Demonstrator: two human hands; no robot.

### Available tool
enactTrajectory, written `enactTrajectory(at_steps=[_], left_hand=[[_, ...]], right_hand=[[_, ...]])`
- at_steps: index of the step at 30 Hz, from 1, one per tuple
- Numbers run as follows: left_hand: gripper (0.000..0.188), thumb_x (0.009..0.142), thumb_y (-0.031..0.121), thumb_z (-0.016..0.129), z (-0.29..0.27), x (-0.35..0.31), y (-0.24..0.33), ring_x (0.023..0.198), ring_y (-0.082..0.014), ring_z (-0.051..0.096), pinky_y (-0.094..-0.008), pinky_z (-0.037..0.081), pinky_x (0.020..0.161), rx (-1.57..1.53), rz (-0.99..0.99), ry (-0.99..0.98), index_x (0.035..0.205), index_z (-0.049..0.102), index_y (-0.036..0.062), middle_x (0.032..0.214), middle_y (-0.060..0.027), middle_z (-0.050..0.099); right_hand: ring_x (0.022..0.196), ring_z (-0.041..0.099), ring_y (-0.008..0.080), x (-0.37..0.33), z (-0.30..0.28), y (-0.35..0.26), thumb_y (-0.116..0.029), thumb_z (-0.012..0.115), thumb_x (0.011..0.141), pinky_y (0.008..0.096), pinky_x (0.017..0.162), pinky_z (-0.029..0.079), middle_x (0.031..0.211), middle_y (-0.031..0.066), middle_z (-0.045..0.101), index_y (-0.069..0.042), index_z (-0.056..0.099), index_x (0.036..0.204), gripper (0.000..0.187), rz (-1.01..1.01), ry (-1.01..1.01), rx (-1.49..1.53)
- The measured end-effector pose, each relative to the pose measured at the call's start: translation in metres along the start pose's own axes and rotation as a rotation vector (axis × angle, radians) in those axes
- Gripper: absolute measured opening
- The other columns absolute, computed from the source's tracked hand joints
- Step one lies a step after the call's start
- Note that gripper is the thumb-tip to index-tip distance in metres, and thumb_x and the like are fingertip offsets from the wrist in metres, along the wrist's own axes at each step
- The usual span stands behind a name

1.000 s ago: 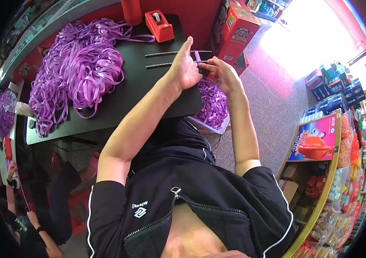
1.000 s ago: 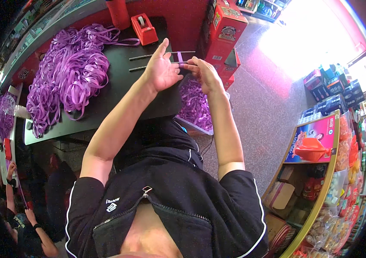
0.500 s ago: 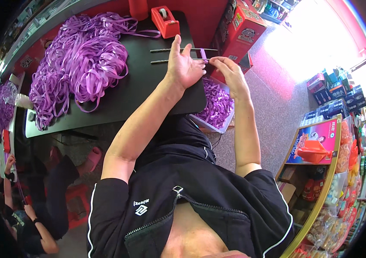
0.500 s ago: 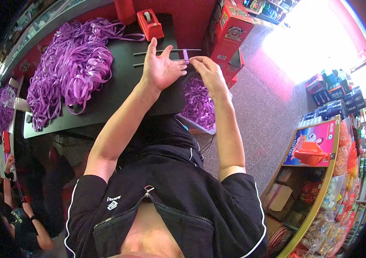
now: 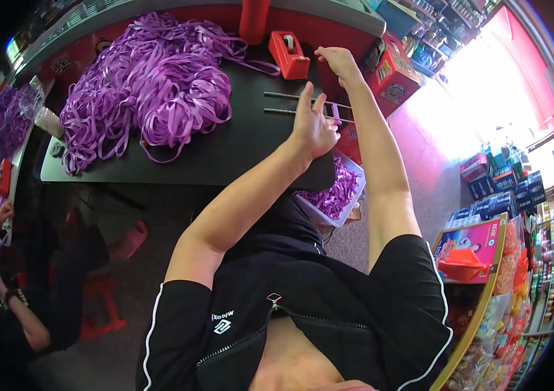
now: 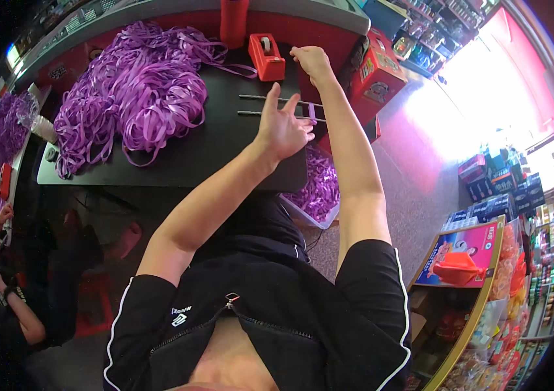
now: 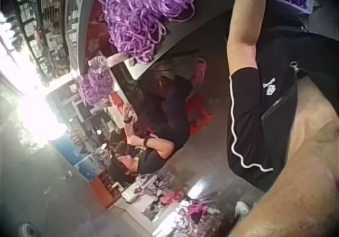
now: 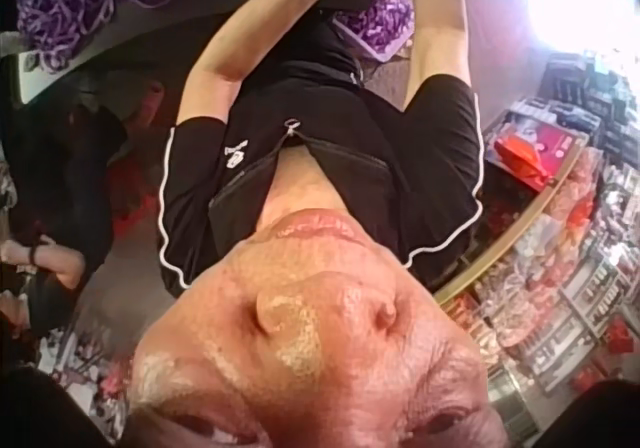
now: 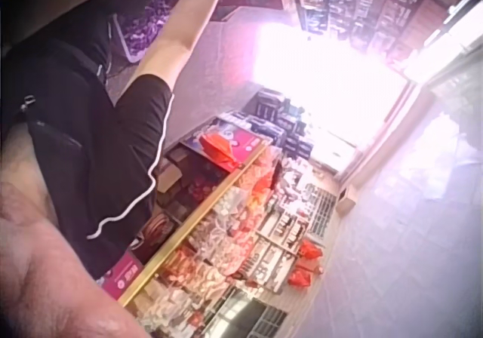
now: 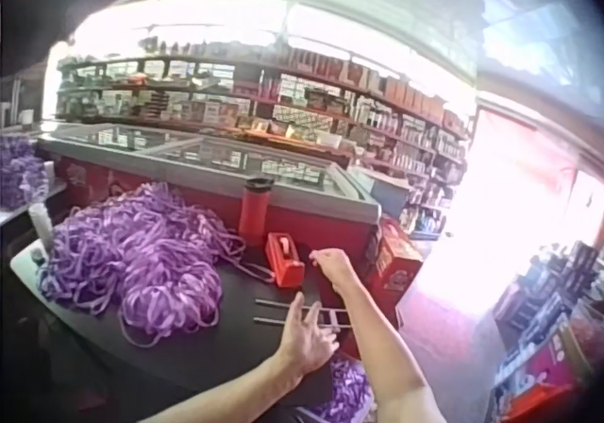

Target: The recorder is assembling purple ribbons or lanyards using metal rods as a jig and a tape dispenser.

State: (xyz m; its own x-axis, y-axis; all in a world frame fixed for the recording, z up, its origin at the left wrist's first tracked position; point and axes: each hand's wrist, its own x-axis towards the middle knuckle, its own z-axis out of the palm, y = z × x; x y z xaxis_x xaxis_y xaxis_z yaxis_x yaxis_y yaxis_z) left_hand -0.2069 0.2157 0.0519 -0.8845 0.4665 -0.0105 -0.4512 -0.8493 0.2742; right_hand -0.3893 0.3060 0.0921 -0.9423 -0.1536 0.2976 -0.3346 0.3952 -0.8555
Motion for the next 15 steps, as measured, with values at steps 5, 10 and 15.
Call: enactTrajectory(at_steps=[5, 10, 15], left_hand=[[0.102, 0.078, 0.076, 0.042, 0.0, -0.002, 0.0, 0.139, -0.0406, -0.021, -0.0526, -0.015, 0.108, -0.014, 0.015, 0.03, 0.15, -0.005, 0.0232, 0.145, -0.0368, -0.018], [0.102, 0.078, 0.076, 0.041, -0.005, -0.001, -0.002, 0.139, -0.0397, -0.021, -0.0532, -0.015, 0.108, 0.01, 0.015, 0.006, 0.15, -0.008, 0.0223, 0.145, -0.0347, -0.021], [0.102, 0.079, 0.076, 0.042, -0.006, 0.001, -0.001, 0.14, -0.0403, -0.018, -0.0521, -0.012, 0.11, -0.003, 0.015, 0.022, 0.15, -0.008, 0.0228, 0.145, -0.0347, -0.022]], right_hand=[[0.068, 0.064, 0.0177, 0.035, 0.032, -0.004, -0.015, 0.064, 0.081, 0.0291, 0.064, 0.049, 0.075, 0.011, 0.067, 0.007, 0.068, 0.083, 0.022, 0.208, -0.13, 0.125], [0.059, 0.062, 0.0135, 0.05, 0.04, -0.012, -0.017, 0.07, 0.08, 0.022, 0.058, 0.05, 0.074, 0.0089, 0.067, 0.001, 0.068, 0.078, 0.018, 0.348, -0.218, 0.056], [0.059, 0.063, 0.0122, 0.054, 0.044, -0.019, -0.013, 0.071, 0.079, 0.0204, 0.061, 0.052, 0.074, 0.0083, 0.068, 0.002, 0.069, 0.081, 0.015, 0.404, -0.31, 0.057]])
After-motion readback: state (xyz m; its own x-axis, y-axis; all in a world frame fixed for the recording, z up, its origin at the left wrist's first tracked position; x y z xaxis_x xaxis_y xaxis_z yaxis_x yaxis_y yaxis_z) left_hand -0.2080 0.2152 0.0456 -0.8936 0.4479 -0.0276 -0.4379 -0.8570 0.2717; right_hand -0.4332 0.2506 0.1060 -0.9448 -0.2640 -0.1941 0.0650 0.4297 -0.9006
